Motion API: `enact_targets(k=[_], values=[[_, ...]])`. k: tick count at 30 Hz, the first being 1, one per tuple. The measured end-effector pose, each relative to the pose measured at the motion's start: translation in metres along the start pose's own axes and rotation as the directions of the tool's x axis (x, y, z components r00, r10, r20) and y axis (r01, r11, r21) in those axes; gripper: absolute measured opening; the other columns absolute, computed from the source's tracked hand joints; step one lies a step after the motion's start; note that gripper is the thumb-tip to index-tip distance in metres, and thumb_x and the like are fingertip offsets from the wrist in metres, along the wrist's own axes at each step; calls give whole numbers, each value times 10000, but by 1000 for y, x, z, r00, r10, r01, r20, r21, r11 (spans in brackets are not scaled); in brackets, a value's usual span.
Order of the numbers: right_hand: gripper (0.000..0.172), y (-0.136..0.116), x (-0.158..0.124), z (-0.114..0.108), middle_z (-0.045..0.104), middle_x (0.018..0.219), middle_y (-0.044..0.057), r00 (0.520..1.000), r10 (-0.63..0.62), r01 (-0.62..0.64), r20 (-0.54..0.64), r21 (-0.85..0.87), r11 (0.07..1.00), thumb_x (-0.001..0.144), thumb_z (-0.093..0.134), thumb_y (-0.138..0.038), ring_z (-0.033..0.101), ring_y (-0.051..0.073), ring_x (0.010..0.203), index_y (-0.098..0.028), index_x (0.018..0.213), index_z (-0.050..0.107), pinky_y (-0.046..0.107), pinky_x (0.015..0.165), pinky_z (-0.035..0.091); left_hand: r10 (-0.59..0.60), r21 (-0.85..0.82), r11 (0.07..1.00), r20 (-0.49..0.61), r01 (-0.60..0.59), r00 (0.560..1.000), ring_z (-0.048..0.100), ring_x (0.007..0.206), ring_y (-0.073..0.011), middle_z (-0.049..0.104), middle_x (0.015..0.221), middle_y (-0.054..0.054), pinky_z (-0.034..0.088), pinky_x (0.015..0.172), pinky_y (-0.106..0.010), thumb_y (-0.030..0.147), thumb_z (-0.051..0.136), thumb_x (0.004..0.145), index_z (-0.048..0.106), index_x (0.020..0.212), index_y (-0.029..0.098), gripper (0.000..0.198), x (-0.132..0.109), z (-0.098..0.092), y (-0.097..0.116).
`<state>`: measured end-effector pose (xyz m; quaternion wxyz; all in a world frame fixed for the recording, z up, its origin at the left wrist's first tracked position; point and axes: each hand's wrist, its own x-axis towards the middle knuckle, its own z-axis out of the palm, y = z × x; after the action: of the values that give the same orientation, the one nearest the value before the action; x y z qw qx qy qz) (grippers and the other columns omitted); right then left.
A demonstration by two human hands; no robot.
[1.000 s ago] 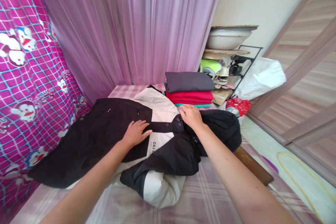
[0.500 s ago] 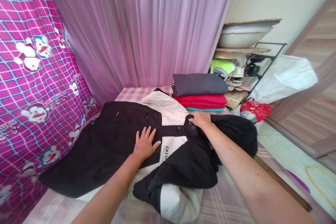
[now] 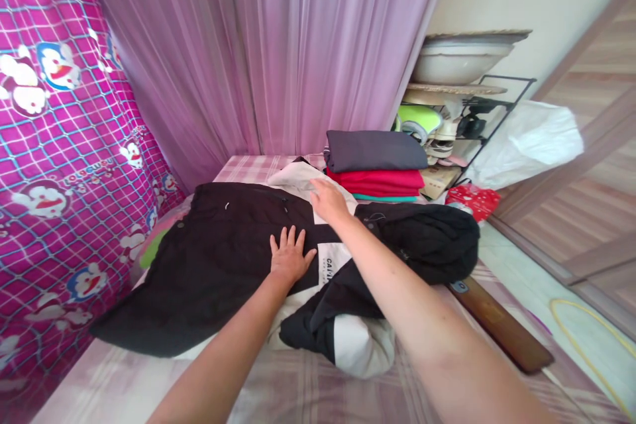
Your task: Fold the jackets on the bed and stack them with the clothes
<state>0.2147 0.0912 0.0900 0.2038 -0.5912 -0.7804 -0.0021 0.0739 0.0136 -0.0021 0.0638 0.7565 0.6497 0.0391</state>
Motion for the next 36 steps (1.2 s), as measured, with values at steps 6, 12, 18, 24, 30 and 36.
enact_targets(k=[6,12,18,24,30,36], values=[[497,7,-74,77,440,1558,137,977,167,-145,131,-163,976,1031,352,-392,367,292,1442,-201,1463,507,546,1181,222,-50,44,998,-14,51,999,205,1532,-279,245,1653,-109,165,1242,-513,498,260,997,323,1563,146,669,-6,-9,-32],[519,43,-104,73,404,1579,147,981,158,-122,113,-276,953,1030,330,-388,344,290,1460,-196,1486,488,540,1176,225,-162,117,978,-108,174,981,277,1506,-316,332,1622,-121,175,1208,-610,540,276,987,386,1538,192,662,-22,-23,-120],[503,60,-132,72,429,1572,99,996,15,7,88,-245,970,998,358,-328,367,266,1452,-237,1464,524,518,1189,235,-446,86,887,-102,454,889,227,1522,-325,282,1643,-118,195,1201,-619,552,252,977,339,1560,196,688,-38,-36,-201],[503,69,-149,68,445,1562,88,984,-78,111,157,-210,971,984,375,-341,373,266,1453,-240,1446,549,515,1197,239,-494,103,861,-66,498,867,217,1523,-338,271,1647,-130,204,1185,-648,564,237,967,346,1556,186,709,-38,-44,-210],[528,62,-140,52,435,1560,135,959,-94,137,268,-144,980,977,386,-357,391,272,1444,-174,1446,545,497,1190,284,-386,150,909,-45,388,921,307,1482,-361,362,1602,-167,248,1173,-634,505,287,967,506,1451,107,664,-19,-53,-171],[534,8,-92,52,405,1581,125,968,-157,171,198,-58,984,1001,400,-390,369,277,1457,-203,1494,484,493,1191,284,-155,80,983,-121,165,980,278,1504,-312,341,1618,-120,221,1210,-573,503,260,992,406,1525,148,657,-15,-19,-87]])
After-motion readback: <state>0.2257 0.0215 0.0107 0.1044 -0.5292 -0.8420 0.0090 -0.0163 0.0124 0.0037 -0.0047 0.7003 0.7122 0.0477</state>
